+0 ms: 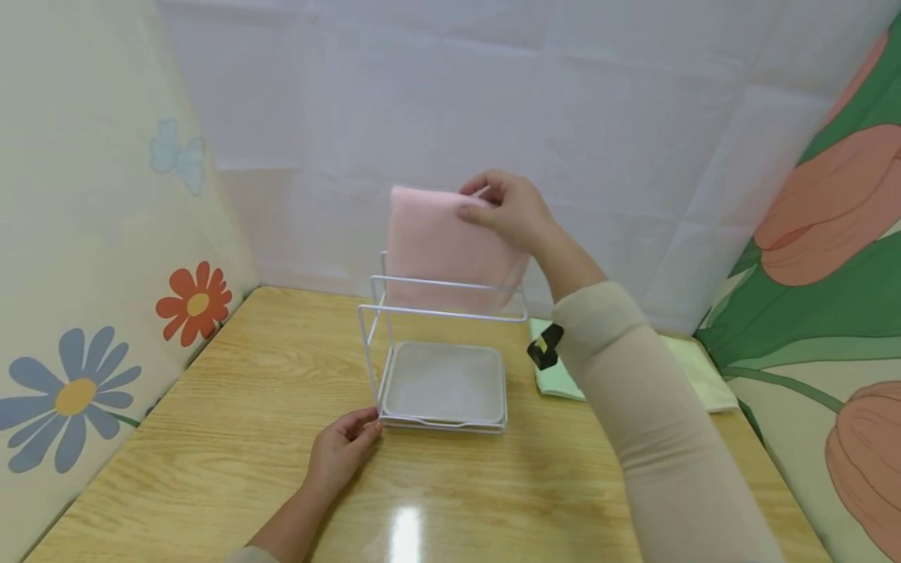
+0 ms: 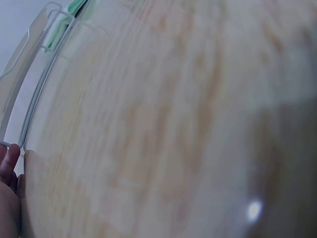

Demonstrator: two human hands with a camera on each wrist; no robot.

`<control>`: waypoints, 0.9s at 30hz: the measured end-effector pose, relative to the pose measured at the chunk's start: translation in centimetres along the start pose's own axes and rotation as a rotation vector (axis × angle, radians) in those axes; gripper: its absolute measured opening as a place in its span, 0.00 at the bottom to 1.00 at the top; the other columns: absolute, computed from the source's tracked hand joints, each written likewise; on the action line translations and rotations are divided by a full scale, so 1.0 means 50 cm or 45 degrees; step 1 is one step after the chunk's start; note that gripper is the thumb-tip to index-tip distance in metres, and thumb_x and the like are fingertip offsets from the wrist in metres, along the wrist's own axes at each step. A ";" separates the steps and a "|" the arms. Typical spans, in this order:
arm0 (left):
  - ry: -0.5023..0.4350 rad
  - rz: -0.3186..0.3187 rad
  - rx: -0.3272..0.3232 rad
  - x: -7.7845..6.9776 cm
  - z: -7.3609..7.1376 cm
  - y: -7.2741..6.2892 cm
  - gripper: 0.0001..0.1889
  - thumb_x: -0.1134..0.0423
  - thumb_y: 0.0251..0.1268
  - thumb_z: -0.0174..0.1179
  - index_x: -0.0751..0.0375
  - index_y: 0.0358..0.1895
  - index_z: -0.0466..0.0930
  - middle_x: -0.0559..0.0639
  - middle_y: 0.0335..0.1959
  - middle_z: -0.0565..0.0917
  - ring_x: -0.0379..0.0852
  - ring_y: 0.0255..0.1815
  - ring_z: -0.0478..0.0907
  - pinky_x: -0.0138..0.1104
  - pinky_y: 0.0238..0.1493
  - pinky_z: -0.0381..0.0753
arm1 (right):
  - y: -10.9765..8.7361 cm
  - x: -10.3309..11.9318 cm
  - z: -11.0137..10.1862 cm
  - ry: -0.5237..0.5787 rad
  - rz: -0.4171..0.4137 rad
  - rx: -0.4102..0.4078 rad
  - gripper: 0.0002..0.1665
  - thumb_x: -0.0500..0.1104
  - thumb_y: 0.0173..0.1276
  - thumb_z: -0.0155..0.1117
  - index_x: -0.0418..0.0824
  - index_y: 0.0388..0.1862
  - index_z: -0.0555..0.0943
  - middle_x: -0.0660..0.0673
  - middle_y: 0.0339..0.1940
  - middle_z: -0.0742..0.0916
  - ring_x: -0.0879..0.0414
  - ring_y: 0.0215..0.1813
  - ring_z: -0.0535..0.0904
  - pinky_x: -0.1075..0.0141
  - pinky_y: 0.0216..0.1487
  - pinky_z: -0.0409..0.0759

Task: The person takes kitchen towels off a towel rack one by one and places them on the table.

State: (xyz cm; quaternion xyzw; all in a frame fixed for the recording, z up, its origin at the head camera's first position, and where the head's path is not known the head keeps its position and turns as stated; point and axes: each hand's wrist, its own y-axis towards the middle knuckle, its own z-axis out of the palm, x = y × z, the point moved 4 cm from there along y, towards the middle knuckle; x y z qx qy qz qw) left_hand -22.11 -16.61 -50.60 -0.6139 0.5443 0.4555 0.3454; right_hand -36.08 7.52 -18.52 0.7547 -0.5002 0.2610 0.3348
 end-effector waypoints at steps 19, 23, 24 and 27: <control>-0.039 -0.013 0.020 0.005 0.003 0.005 0.15 0.64 0.65 0.64 0.69 0.52 0.82 0.61 0.41 0.88 0.25 0.31 0.78 0.22 0.33 0.78 | -0.005 0.049 -0.061 -0.048 -0.065 -0.074 0.18 0.49 0.64 0.71 0.46 0.50 0.81 0.47 0.41 0.88 0.60 0.37 0.80 0.70 0.41 0.76; -0.036 0.001 0.017 0.006 0.002 0.006 0.15 0.64 0.65 0.65 0.69 0.51 0.83 0.61 0.41 0.88 0.25 0.31 0.78 0.22 0.33 0.78 | -0.008 0.062 -0.075 -0.069 -0.045 -0.080 0.18 0.50 0.64 0.70 0.47 0.51 0.81 0.48 0.43 0.88 0.60 0.38 0.80 0.70 0.41 0.77; -0.036 0.003 0.018 0.006 0.002 0.007 0.15 0.64 0.65 0.65 0.69 0.51 0.83 0.61 0.41 0.88 0.25 0.31 0.78 0.22 0.33 0.78 | -0.010 0.066 -0.079 -0.076 -0.039 -0.082 0.18 0.50 0.64 0.70 0.47 0.51 0.81 0.48 0.43 0.88 0.60 0.38 0.81 0.70 0.41 0.77; -0.033 -0.002 0.016 0.007 0.002 0.007 0.15 0.64 0.64 0.65 0.69 0.51 0.83 0.60 0.40 0.88 0.25 0.31 0.78 0.22 0.33 0.78 | -0.014 0.077 -0.091 -0.088 -0.032 -0.091 0.19 0.51 0.64 0.70 0.48 0.52 0.81 0.48 0.44 0.87 0.60 0.38 0.81 0.70 0.41 0.77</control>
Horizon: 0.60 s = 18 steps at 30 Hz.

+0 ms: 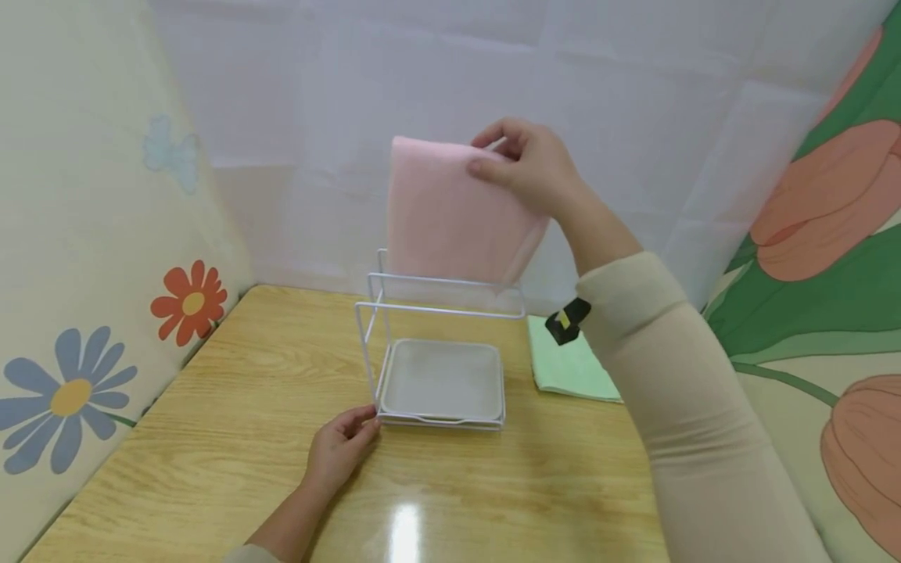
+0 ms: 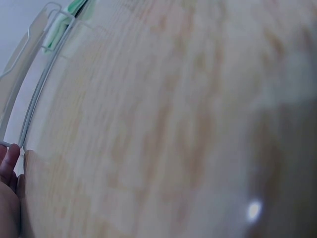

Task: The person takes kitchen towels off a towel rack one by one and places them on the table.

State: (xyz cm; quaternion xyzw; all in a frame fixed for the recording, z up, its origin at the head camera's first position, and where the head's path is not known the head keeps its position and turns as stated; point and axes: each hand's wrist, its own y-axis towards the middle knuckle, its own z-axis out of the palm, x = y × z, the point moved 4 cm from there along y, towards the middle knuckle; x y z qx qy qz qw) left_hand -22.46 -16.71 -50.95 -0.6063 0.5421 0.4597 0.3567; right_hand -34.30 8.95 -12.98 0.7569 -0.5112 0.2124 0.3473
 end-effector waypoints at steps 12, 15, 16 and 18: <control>-0.002 -0.020 0.009 -0.003 -0.001 -0.001 0.16 0.62 0.65 0.65 0.68 0.52 0.83 0.60 0.43 0.88 0.25 0.31 0.78 0.22 0.34 0.78 | -0.018 0.021 -0.061 -0.019 -0.001 -0.070 0.20 0.54 0.62 0.71 0.50 0.52 0.82 0.52 0.39 0.87 0.62 0.35 0.80 0.69 0.39 0.76; 0.004 -0.025 0.008 -0.003 -0.001 -0.001 0.16 0.62 0.65 0.65 0.68 0.52 0.83 0.60 0.43 0.88 0.25 0.31 0.78 0.22 0.34 0.78 | -0.024 0.026 -0.078 -0.014 0.000 -0.095 0.21 0.55 0.61 0.72 0.51 0.51 0.82 0.54 0.37 0.86 0.61 0.35 0.79 0.69 0.38 0.76; 0.008 -0.028 0.011 -0.003 -0.001 0.000 0.16 0.62 0.65 0.65 0.68 0.52 0.83 0.60 0.43 0.88 0.25 0.31 0.78 0.22 0.34 0.78 | -0.026 0.028 -0.084 -0.009 -0.003 -0.102 0.21 0.55 0.61 0.72 0.51 0.51 0.82 0.54 0.36 0.86 0.61 0.34 0.79 0.69 0.38 0.76; 0.012 -0.028 0.009 -0.004 0.000 0.000 0.16 0.62 0.65 0.65 0.68 0.52 0.83 0.60 0.43 0.88 0.25 0.31 0.78 0.22 0.34 0.78 | -0.031 0.030 -0.095 0.004 -0.011 -0.108 0.21 0.55 0.61 0.72 0.51 0.50 0.82 0.55 0.35 0.86 0.61 0.33 0.80 0.69 0.37 0.77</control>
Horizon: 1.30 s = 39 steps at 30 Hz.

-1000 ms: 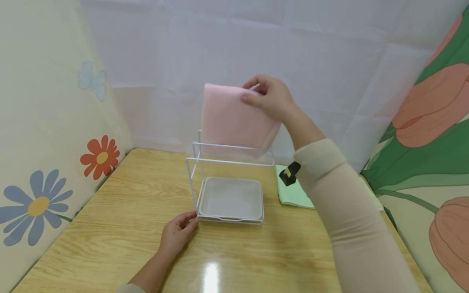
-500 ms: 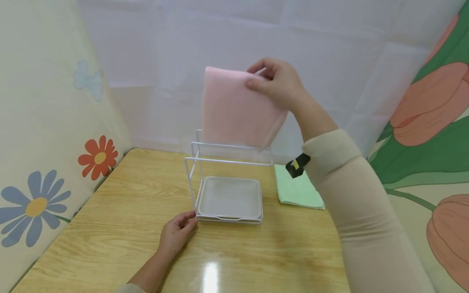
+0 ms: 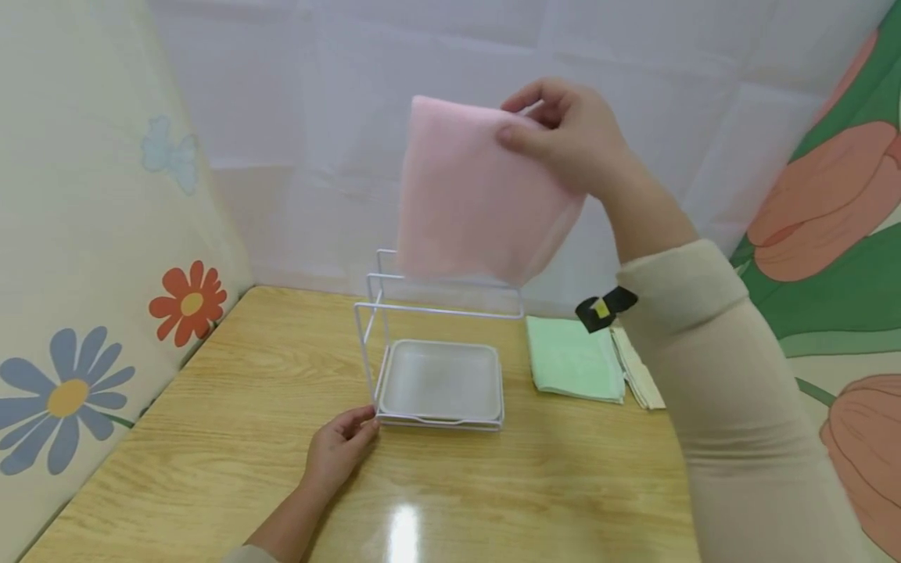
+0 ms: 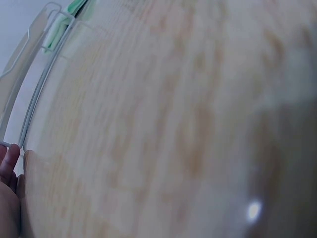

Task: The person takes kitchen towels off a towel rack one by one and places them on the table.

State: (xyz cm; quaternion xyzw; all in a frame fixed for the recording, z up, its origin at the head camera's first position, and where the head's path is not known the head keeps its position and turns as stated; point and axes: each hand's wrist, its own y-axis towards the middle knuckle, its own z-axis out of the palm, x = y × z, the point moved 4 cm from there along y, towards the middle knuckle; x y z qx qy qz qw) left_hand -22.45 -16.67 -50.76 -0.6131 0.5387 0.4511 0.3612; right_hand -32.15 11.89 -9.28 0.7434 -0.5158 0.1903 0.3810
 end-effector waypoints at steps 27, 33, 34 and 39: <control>0.032 -0.005 -0.024 -0.001 -0.008 -0.002 0.15 0.65 0.64 0.65 0.68 0.52 0.82 0.61 0.42 0.88 0.24 0.31 0.78 0.22 0.34 0.78 | -0.093 -0.111 -0.168 -0.055 0.148 -0.119 0.19 0.58 0.58 0.74 0.57 0.47 0.82 0.62 0.32 0.85 0.66 0.28 0.80 0.74 0.25 0.78; 0.008 0.035 -0.025 0.000 -0.006 -0.003 0.15 0.66 0.64 0.65 0.70 0.50 0.82 0.62 0.39 0.88 0.24 0.30 0.78 0.22 0.32 0.78 | -0.123 -0.145 -0.195 0.012 0.216 -0.161 0.19 0.56 0.57 0.75 0.57 0.47 0.82 0.63 0.32 0.85 0.67 0.28 0.81 0.75 0.26 0.78; 0.015 0.044 -0.032 0.000 -0.006 -0.003 0.14 0.66 0.64 0.65 0.70 0.50 0.83 0.62 0.39 0.88 0.24 0.29 0.78 0.22 0.32 0.78 | -0.128 -0.151 -0.198 0.031 0.230 -0.164 0.20 0.56 0.57 0.75 0.57 0.48 0.82 0.63 0.33 0.85 0.67 0.29 0.81 0.74 0.26 0.78; 0.033 0.074 -0.045 -0.001 -0.007 -0.004 0.14 0.66 0.63 0.65 0.70 0.49 0.83 0.62 0.38 0.88 0.24 0.29 0.77 0.22 0.31 0.78 | -0.151 -0.183 -0.205 0.081 0.278 -0.156 0.19 0.53 0.58 0.75 0.56 0.48 0.82 0.63 0.33 0.86 0.66 0.30 0.82 0.72 0.26 0.80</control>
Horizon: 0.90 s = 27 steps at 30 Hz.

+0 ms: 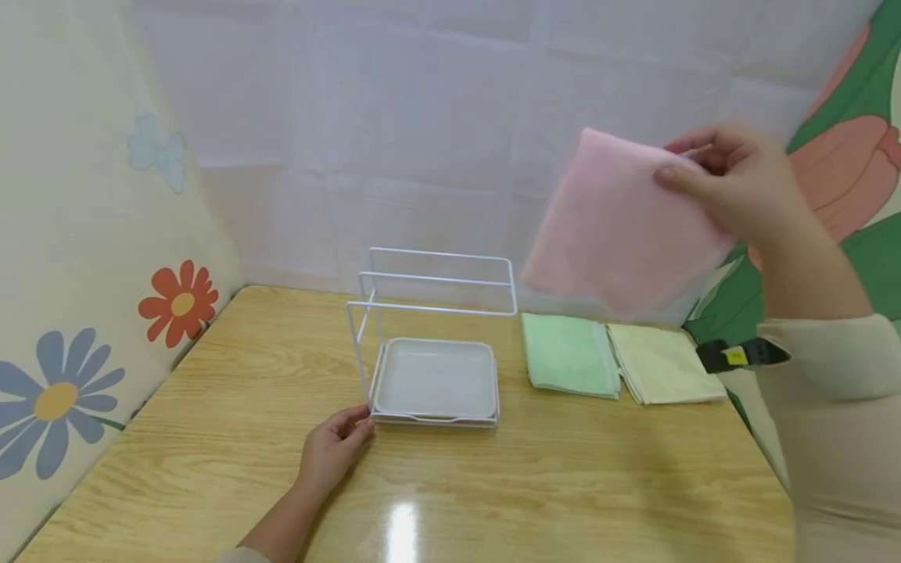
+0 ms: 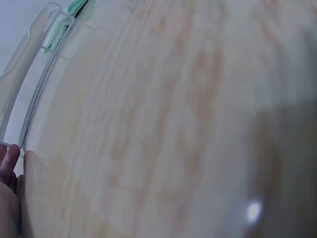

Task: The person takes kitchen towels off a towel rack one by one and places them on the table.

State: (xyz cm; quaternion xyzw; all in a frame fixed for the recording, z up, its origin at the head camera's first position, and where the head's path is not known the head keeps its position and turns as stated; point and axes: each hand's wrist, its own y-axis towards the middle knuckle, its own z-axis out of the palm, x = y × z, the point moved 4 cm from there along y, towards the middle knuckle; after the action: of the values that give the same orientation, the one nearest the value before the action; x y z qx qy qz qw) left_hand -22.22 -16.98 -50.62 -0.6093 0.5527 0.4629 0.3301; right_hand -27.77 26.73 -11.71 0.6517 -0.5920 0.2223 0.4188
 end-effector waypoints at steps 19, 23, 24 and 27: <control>-0.029 -0.008 -0.010 0.005 0.002 0.003 0.13 0.69 0.62 0.65 0.72 0.48 0.83 0.65 0.41 0.87 0.22 0.30 0.78 0.20 0.32 0.79 | -0.055 -0.141 0.028 -0.339 -0.026 0.037 0.16 0.62 0.61 0.69 0.58 0.44 0.81 0.71 0.27 0.81 0.69 0.29 0.78 0.72 0.28 0.78; -0.012 -0.009 -0.005 0.001 0.001 0.005 0.13 0.68 0.62 0.65 0.71 0.48 0.83 0.64 0.41 0.88 0.22 0.30 0.77 0.20 0.32 0.78 | -0.069 -0.175 0.045 -0.327 -0.007 0.084 0.18 0.60 0.63 0.68 0.53 0.47 0.82 0.72 0.28 0.80 0.70 0.30 0.78 0.72 0.29 0.78; -0.008 -0.008 -0.001 -0.001 0.000 0.004 0.13 0.68 0.62 0.65 0.71 0.49 0.83 0.65 0.41 0.88 0.22 0.30 0.77 0.20 0.32 0.78 | -0.073 -0.183 0.051 -0.325 -0.006 0.098 0.20 0.59 0.64 0.68 0.50 0.48 0.82 0.72 0.28 0.80 0.70 0.30 0.78 0.72 0.29 0.78; -0.008 -0.020 0.006 -0.004 0.000 0.004 0.14 0.68 0.63 0.65 0.71 0.49 0.83 0.64 0.41 0.88 0.22 0.30 0.77 0.20 0.33 0.78 | -0.085 -0.205 0.068 -0.340 -0.005 0.130 0.25 0.58 0.65 0.67 0.43 0.52 0.81 0.73 0.29 0.79 0.71 0.31 0.77 0.72 0.30 0.78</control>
State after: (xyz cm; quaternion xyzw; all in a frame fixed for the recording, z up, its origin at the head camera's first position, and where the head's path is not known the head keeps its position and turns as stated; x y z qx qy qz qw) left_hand -22.42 -16.94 -50.40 -0.6113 0.5480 0.4610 0.3368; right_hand -26.45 29.76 -22.81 0.6972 -0.6290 0.1627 0.3030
